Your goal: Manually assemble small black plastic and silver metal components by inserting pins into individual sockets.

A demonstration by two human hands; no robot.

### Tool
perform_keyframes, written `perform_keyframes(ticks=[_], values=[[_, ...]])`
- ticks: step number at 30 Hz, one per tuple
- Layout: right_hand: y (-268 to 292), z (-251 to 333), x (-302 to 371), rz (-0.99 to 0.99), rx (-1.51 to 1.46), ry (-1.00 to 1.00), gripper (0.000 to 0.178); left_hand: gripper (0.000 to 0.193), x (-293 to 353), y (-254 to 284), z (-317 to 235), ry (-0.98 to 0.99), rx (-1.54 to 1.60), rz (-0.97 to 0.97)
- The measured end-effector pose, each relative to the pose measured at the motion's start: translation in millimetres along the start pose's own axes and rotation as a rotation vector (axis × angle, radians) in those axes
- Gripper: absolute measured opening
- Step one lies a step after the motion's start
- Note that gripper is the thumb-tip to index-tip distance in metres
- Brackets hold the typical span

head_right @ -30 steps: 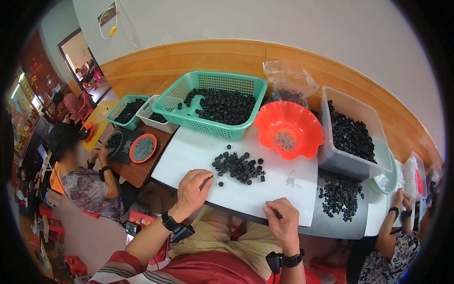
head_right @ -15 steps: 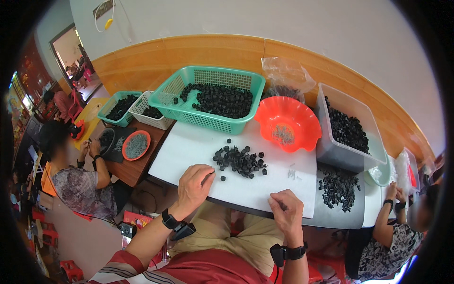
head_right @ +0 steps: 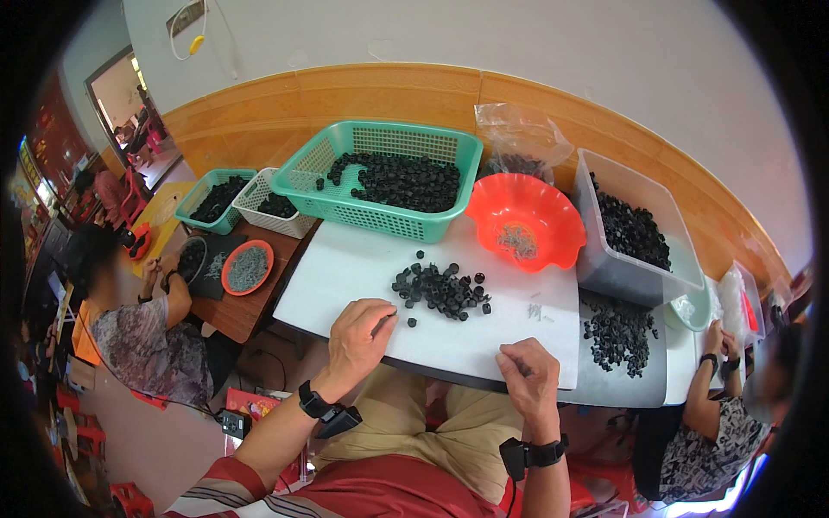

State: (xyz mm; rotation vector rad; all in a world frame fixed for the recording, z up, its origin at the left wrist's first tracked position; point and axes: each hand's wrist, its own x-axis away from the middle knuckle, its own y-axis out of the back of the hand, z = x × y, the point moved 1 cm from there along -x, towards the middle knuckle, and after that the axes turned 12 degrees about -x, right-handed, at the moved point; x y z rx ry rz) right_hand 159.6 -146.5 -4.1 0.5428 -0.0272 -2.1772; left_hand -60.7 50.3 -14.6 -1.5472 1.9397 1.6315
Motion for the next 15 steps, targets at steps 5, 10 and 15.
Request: perform_keyframes(ticks=[5, 10, 15], values=[[-1.4, -0.2, -0.1, -0.002, 0.012, -0.006, 0.009, 0.02, 0.5, 1.0, 1.6, 0.006, -0.003, 0.011], [-1.7, 0.7, 0.0, -0.023, 0.029, -0.013, 0.009, 0.02, -0.7, 1.4, 3.0, 0.011, 0.029, 0.028], [-2.0, -1.1, -0.5, -0.046, 0.039, -0.019, 0.008, 0.019, -0.4, 1.8, 5.8, 0.034, 0.092, 0.043]])
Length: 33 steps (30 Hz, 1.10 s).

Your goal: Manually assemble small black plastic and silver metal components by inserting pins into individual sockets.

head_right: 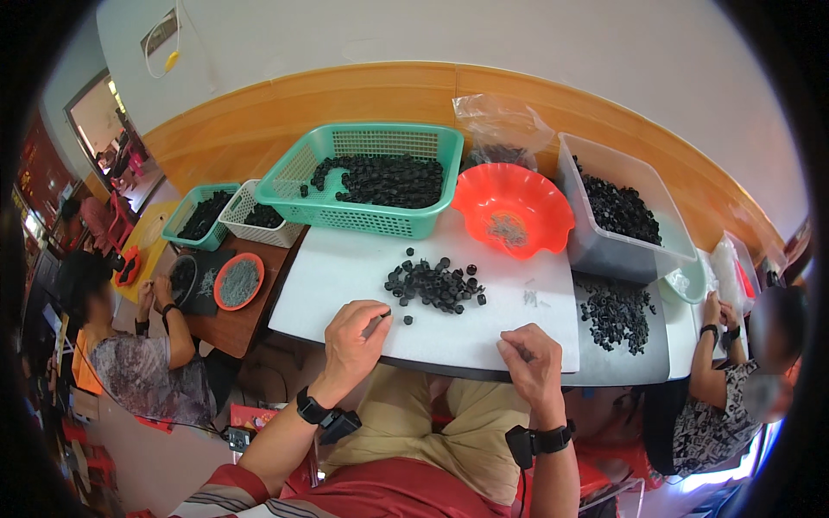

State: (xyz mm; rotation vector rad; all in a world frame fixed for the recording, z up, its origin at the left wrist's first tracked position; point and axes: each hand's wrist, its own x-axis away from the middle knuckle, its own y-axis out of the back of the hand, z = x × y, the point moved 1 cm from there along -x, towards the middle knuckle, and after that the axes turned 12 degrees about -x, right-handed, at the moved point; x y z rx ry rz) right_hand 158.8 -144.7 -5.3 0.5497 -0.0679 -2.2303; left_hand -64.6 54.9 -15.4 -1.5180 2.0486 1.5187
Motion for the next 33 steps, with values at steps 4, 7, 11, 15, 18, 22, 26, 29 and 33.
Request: perform_keyframes(ticks=[4, 7, 11, 15, 18, 22, 26, 29, 33], values=[[0.1, 1.6, -0.6, -0.004, 0.047, 0.028, 0.008, 0.019, -1.4, 2.1, -0.1, 0.003, 0.025, 0.034], [-0.5, -1.5, -0.5, -0.014, 0.029, 0.018, 0.008, 0.018, -1.8, 3.0, 1.1, -0.015, 0.036, 0.047], [-2.2, -2.4, -0.2, -0.03, -0.011, -0.021, 0.008, 0.016, -2.9, 7.9, -1.6, -0.013, 0.051, 0.086], [-3.1, -2.1, 0.1, -0.041, -0.004, -0.027, 0.008, 0.017, -1.3, 7.7, 2.0, -0.011, 0.073, 0.092], [-2.6, -2.7, -0.5, -0.034, 0.033, 0.01, 0.008, 0.018, -1.1, 8.5, 4.0, -0.028, 0.054, 0.102], [-3.0, -5.2, 0.7, -0.042, 0.01, 0.003, 0.007, 0.017, -0.8, 9.7, 5.3, -0.007, 0.108, 0.113], [-4.7, -4.1, 0.3, -0.043, -0.051, -0.009, 0.006, 0.018, -0.9, 13.0, 4.3, 0.031, 0.152, 0.137], [-3.0, -7.0, 1.9, -0.06, -0.067, 0.031, 0.007, 0.018, -0.9, 13.0, 2.5, 0.051, 0.177, 0.145], [-1.0, -4.2, 1.6, -0.045, -0.019, 0.01, 0.007, 0.019, 1.1, 10.8, 4.4, 0.088, 0.187, 0.133]])
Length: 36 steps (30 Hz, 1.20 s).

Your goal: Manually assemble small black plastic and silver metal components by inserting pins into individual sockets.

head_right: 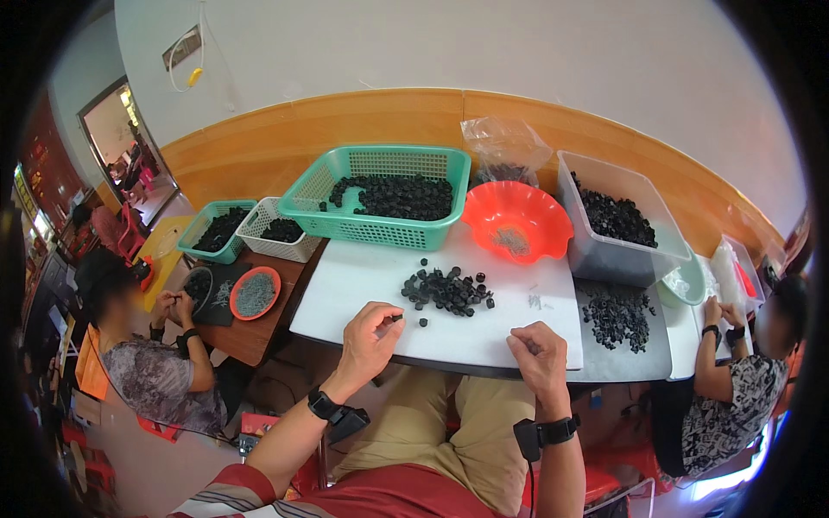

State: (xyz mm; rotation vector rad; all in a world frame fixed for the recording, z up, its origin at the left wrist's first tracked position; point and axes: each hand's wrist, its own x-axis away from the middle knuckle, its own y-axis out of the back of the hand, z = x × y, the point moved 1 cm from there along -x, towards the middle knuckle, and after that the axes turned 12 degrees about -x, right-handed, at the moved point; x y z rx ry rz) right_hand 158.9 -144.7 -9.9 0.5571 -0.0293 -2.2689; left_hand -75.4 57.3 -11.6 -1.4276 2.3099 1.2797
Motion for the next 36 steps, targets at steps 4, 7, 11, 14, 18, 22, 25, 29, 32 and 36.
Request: perform_keyframes(ticks=[4, 7, 11, 14, 18, 22, 25, 29, 32, 36], values=[[0.0, -0.7, 0.3, -0.004, -0.013, -0.003, 0.007, 0.018, 0.5, 0.2, -0.5, 0.015, 0.014, 0.006], [0.5, 1.2, 0.1, 0.0, -0.014, -0.007, 0.007, 0.017, 0.4, 2.2, 0.5, 0.014, 0.033, 0.007], [3.0, -2.0, -0.4, 0.011, 0.013, -0.009, 0.007, 0.016, -5.4, 9.7, -4.7, 0.025, 0.055, 0.007], [3.2, -3.3, -0.2, 0.023, -0.019, -0.005, 0.008, 0.015, -26.8, 24.5, -8.2, -0.067, -0.028, -0.046], [4.4, -1.4, 0.2, 0.027, -0.059, -0.013, 0.008, 0.016, -90.4, 53.7, 1.1, -0.2, -0.215, -0.194], [5.4, -4.8, 0.5, 0.029, -0.077, 0.0, 0.009, 0.023, -158.8, 80.0, 8.0, -0.054, -0.225, -0.249], [5.8, -1.1, 1.8, 0.022, -0.057, 0.002, 0.009, 0.025, -186.3, 80.8, 22.1, 0.022, -0.181, -0.292], [6.4, 0.9, 2.8, 0.027, -0.051, 0.017, 0.009, 0.026, -213.4, 78.6, 48.8, 0.039, -0.262, -0.238], [6.5, 5.8, 2.5, 0.023, -0.044, 0.015, 0.009, 0.023, -209.7, 74.4, 52.8, 0.049, -0.382, -0.208], [5.4, -1.0, 0.1, 0.021, -0.047, 0.017, 0.01, 0.021, -169.5, 63.0, 47.5, -0.169, -0.396, -0.279]])
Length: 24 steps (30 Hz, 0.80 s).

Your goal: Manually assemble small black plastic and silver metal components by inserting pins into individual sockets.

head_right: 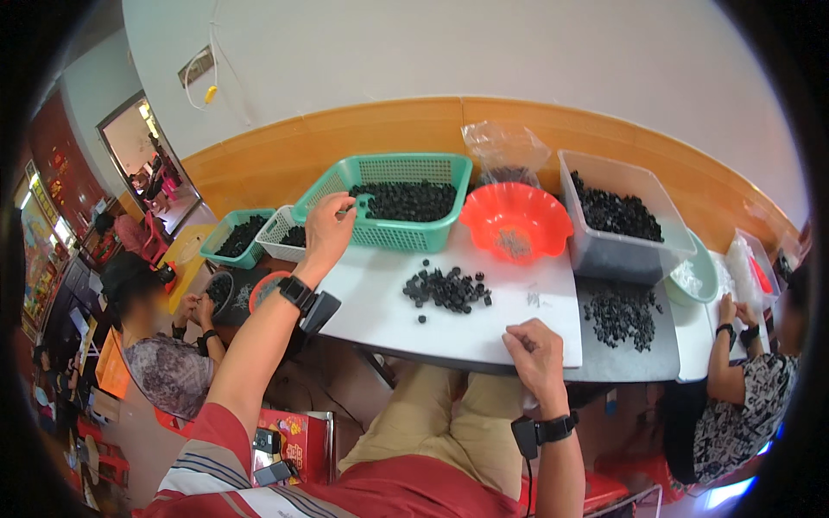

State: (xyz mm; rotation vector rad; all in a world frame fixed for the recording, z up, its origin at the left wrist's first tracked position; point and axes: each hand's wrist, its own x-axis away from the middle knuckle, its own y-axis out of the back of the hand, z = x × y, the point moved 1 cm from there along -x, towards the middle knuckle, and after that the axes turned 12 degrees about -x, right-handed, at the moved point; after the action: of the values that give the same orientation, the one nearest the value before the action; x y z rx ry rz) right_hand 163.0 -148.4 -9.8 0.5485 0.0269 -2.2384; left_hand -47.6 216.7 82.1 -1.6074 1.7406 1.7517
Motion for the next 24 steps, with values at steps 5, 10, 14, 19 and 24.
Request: perform_keyframes(ticks=[5, 10, 14, 19, 24], values=[[-0.8, -1.9, -1.5, 0.016, -0.033, 0.022, 0.009, 0.019, 77.6, 0.2, -28.5, -0.114, 0.015, -0.006], [-1.1, -1.7, 0.1, 0.04, -0.045, 0.03, 0.009, 0.018, 123.0, 1.1, -56.6, 0.104, 0.22, 0.238], [2.0, -1.1, 3.9, 0.035, -0.041, 0.014, 0.009, 0.019, 134.7, -2.5, -74.6, 0.148, 0.233, 0.319], [1.6, -0.8, 2.8, 0.008, -0.016, 0.07, 0.007, 0.018, 140.3, -15.2, -78.6, 0.127, 0.262, 0.268], [-5.0, 0.8, -2.3, 0.02, -0.078, 0.034, 0.011, 0.017, 139.8, -8.3, -80.5, 0.099, 0.187, 0.303]])
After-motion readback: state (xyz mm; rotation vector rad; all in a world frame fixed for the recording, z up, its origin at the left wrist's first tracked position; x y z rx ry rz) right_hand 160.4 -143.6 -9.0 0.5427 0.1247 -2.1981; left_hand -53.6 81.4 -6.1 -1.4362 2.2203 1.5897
